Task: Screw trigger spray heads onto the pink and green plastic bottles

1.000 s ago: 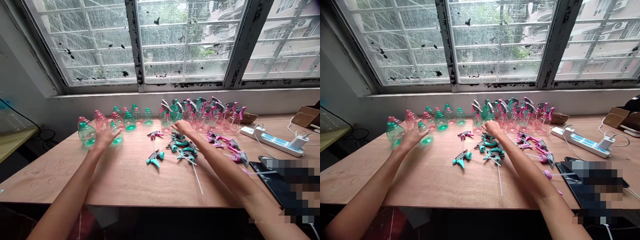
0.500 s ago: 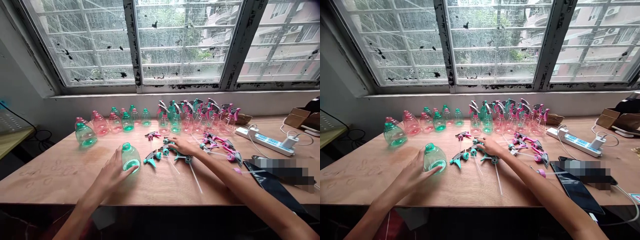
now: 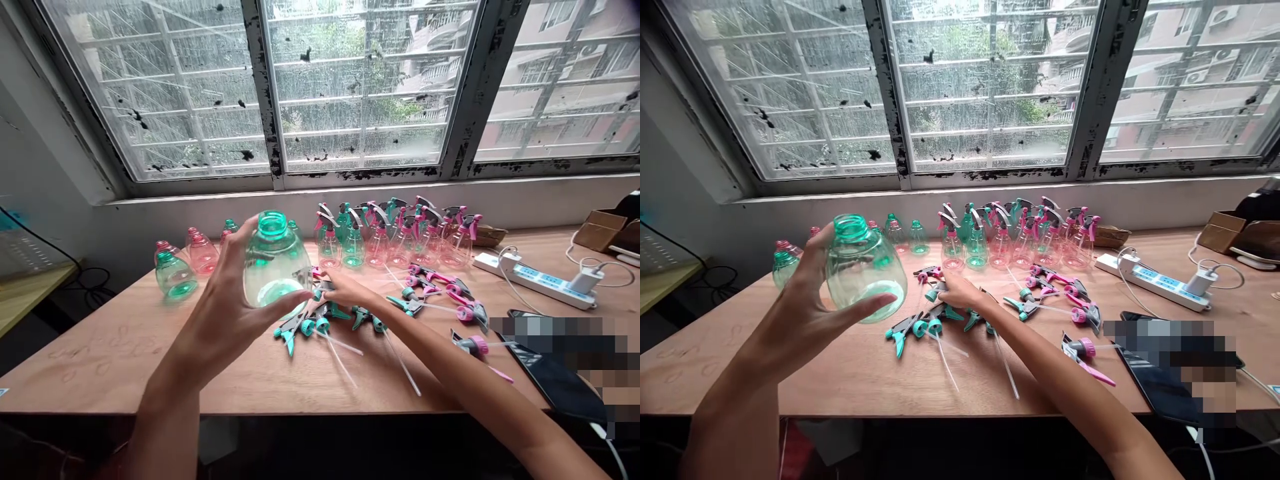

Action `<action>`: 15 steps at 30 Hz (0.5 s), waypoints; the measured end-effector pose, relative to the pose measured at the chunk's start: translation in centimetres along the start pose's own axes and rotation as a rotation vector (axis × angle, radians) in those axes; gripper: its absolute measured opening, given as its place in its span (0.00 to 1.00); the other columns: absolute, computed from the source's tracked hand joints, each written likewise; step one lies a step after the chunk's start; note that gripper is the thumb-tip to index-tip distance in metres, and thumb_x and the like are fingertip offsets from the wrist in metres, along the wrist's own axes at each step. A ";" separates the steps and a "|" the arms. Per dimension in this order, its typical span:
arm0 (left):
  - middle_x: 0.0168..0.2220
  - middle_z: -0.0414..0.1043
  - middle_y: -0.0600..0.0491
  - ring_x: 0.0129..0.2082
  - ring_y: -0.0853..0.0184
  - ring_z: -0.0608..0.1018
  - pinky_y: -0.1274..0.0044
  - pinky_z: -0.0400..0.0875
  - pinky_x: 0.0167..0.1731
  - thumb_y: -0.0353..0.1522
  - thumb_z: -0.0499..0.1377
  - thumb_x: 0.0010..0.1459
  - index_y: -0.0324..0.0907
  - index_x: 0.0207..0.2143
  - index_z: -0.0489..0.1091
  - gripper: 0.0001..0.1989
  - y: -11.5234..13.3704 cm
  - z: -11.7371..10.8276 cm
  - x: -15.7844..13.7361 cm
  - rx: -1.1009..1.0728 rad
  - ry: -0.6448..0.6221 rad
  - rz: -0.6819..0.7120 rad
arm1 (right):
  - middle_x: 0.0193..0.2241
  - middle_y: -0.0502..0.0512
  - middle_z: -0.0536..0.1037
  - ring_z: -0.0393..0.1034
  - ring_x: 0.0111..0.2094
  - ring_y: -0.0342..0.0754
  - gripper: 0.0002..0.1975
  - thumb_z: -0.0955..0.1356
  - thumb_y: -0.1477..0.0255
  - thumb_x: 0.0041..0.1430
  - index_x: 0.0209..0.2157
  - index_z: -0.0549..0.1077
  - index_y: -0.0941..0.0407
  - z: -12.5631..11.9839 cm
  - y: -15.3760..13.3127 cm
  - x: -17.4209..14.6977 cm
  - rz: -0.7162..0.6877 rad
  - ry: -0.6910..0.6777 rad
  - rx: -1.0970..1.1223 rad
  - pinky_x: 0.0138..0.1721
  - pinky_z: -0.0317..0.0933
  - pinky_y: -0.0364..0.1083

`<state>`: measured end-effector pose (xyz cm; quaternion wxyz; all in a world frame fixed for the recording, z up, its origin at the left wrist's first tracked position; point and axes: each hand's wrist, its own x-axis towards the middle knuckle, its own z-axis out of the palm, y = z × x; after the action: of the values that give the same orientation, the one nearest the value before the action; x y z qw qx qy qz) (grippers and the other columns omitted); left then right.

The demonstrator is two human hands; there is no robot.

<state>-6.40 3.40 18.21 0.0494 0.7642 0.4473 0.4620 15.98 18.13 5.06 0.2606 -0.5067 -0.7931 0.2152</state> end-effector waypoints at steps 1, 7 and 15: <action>0.68 0.68 0.44 0.72 0.40 0.64 0.51 0.61 0.69 0.49 0.77 0.47 0.53 0.69 0.59 0.51 0.5 0.2 0.3 -0.070 0.032 -0.003 | 0.58 0.60 0.77 0.77 0.53 0.58 0.18 0.72 0.66 0.72 0.59 0.74 0.56 -0.2 -0.3 0.1 -0.011 0.020 0.035 0.53 0.74 0.60; 0.59 0.75 0.47 0.58 0.48 0.80 0.60 0.78 0.56 0.42 0.79 0.47 0.50 0.62 0.65 0.43 1.0 1.9 -0.7 -0.412 0.196 -0.050 | 0.52 0.62 0.80 0.77 0.49 0.56 0.27 0.70 0.67 0.69 0.66 0.65 0.59 -4.0 -1.3 -0.2 -0.040 0.177 0.293 0.50 0.74 0.57; 0.64 0.65 0.50 0.65 0.52 0.73 0.61 0.71 0.64 0.45 0.75 0.55 0.61 0.67 0.66 0.39 0.0 6.4 -5.3 -0.317 0.072 -0.146 | 0.60 0.69 0.73 0.70 0.57 0.65 0.44 0.61 0.40 0.67 0.71 0.60 0.56 -12.7 -1.8 -5.1 -0.090 0.459 0.437 0.56 0.68 0.65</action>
<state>-2.54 1.73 11.10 0.1863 0.6953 0.4246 0.5491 24.47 13.76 14.96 0.5444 -0.4386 -0.6703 0.2488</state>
